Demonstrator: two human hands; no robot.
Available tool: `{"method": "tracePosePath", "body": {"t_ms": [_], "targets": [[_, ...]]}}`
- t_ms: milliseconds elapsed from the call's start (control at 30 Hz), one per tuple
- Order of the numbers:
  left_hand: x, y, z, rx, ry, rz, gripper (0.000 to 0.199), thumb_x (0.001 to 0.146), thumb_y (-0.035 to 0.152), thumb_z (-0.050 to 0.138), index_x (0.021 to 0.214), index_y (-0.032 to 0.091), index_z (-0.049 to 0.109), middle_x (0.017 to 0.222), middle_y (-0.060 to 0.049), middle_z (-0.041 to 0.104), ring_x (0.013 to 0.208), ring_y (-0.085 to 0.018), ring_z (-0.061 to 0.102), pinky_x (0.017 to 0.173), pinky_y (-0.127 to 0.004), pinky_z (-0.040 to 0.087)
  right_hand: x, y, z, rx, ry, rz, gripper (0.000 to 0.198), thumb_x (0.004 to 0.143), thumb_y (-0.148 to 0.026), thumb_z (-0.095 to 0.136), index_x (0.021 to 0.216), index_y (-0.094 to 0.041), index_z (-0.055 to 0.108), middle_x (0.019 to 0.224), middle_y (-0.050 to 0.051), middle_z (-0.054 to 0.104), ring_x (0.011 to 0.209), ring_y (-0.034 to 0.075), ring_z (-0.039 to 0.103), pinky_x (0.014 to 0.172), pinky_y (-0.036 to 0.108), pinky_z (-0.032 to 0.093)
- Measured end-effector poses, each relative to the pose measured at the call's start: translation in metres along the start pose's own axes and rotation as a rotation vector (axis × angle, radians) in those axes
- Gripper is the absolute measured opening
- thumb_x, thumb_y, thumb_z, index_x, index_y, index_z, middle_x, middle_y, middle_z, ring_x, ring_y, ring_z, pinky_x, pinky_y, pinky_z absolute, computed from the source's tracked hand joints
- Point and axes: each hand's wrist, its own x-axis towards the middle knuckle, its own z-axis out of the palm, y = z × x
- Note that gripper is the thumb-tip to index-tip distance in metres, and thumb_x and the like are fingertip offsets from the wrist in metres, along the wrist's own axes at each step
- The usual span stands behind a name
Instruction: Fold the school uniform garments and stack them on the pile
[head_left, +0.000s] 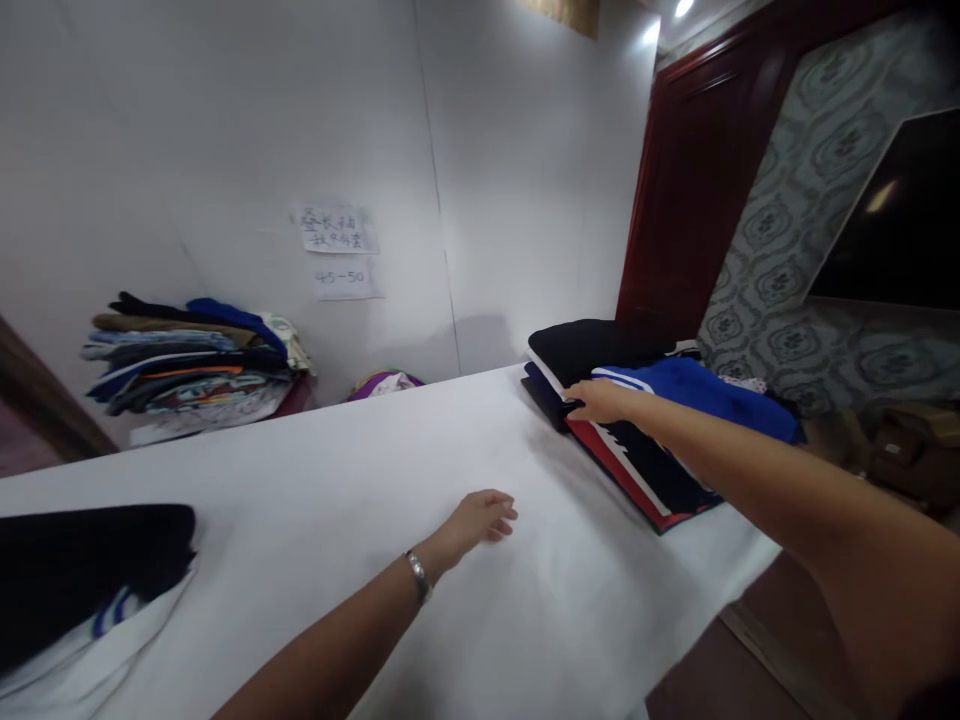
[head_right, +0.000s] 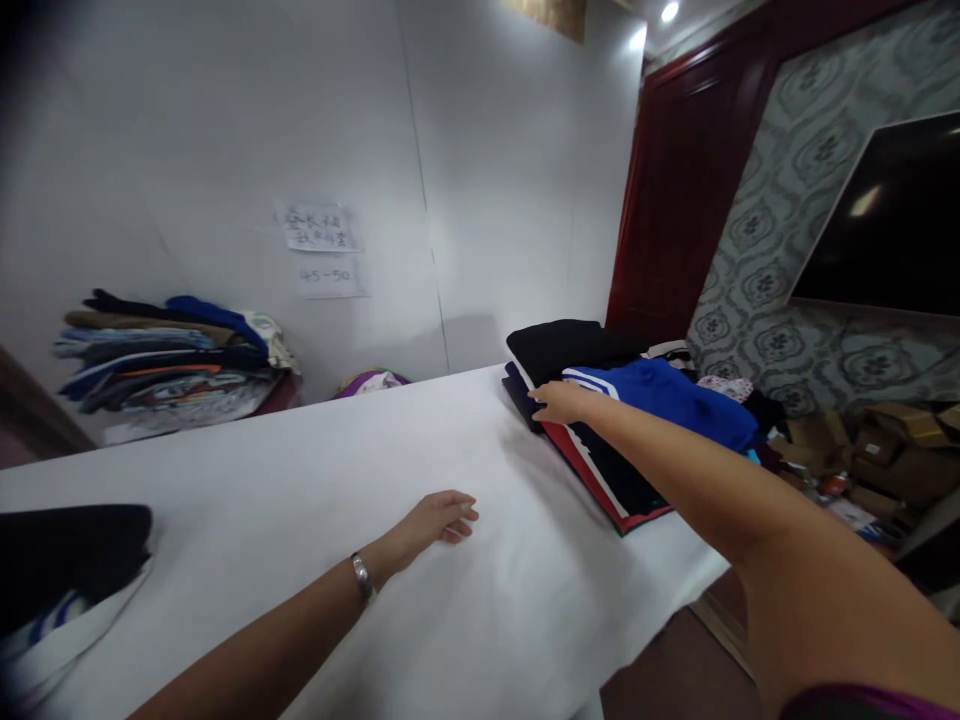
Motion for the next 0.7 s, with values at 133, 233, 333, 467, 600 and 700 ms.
{"method": "tracePosePath", "body": {"t_ms": [133, 233, 333, 467, 600, 700], "targets": [[-0.047, -0.025, -0.017, -0.004, 0.049, -0.034, 0.048, 0.068, 0.048, 0.069, 0.101, 0.015, 0.062, 0.105, -0.011, 0.068, 0.081, -0.019, 0.065, 0.071, -0.030, 0.049, -0.034, -0.052, 0.029, 0.076, -0.088, -0.196, 0.059, 0.085, -0.040, 0.055, 0.140, -0.019, 0.048, 0.142, 0.012, 0.050, 0.129, 0.030, 0.048, 0.108, 0.040, 0.035], [-0.078, -0.037, -0.031, -0.006, 0.119, -0.061, 0.045, 0.068, 0.047, 0.068, 0.099, 0.015, 0.062, 0.104, -0.011, 0.069, 0.081, -0.020, 0.066, 0.073, -0.031, 0.049, -0.059, -0.089, 0.063, 0.229, -0.157, -0.333, 0.059, 0.084, -0.042, 0.055, 0.139, -0.019, 0.050, 0.142, 0.012, 0.049, 0.131, 0.029, 0.046, 0.110, 0.041, 0.033], [-0.107, -0.046, -0.043, 0.002, 0.203, -0.060, 0.040, 0.070, 0.044, 0.067, 0.096, 0.015, 0.063, 0.103, -0.011, 0.070, 0.080, -0.019, 0.066, 0.071, -0.029, 0.049, -0.080, -0.122, 0.103, 0.379, -0.198, -0.413, 0.060, 0.084, -0.043, 0.053, 0.138, -0.018, 0.050, 0.143, 0.011, 0.048, 0.132, 0.029, 0.045, 0.112, 0.043, 0.032], [-0.141, -0.058, -0.053, -0.027, 0.267, -0.030, 0.036, 0.072, 0.039, 0.065, 0.097, 0.013, 0.064, 0.099, -0.010, 0.071, 0.076, -0.016, 0.066, 0.068, -0.028, 0.048, -0.097, -0.160, 0.152, 0.579, -0.156, -0.438, 0.058, 0.085, -0.049, 0.047, 0.136, -0.021, 0.054, 0.144, 0.010, 0.048, 0.132, 0.030, 0.044, 0.113, 0.046, 0.032], [-0.170, -0.068, -0.064, -0.051, 0.323, -0.020, 0.033, 0.073, 0.034, 0.065, 0.098, 0.013, 0.066, 0.095, -0.009, 0.071, 0.072, -0.014, 0.064, 0.067, -0.026, 0.048, -0.098, -0.192, 0.185, 0.646, -0.153, -0.457, 0.055, 0.084, -0.058, 0.044, 0.133, -0.037, 0.055, 0.145, -0.001, 0.046, 0.136, 0.030, 0.038, 0.115, 0.046, 0.030], [-0.191, -0.073, -0.079, -0.019, 0.382, 0.008, 0.033, 0.073, 0.036, 0.067, 0.098, 0.014, 0.067, 0.090, -0.008, 0.071, 0.072, -0.014, 0.063, 0.066, -0.026, 0.047, -0.091, -0.209, 0.200, 0.620, -0.138, -0.524, 0.049, 0.086, -0.062, 0.039, 0.132, -0.050, 0.050, 0.146, -0.009, 0.044, 0.139, 0.025, 0.034, 0.118, 0.042, 0.028]]}}
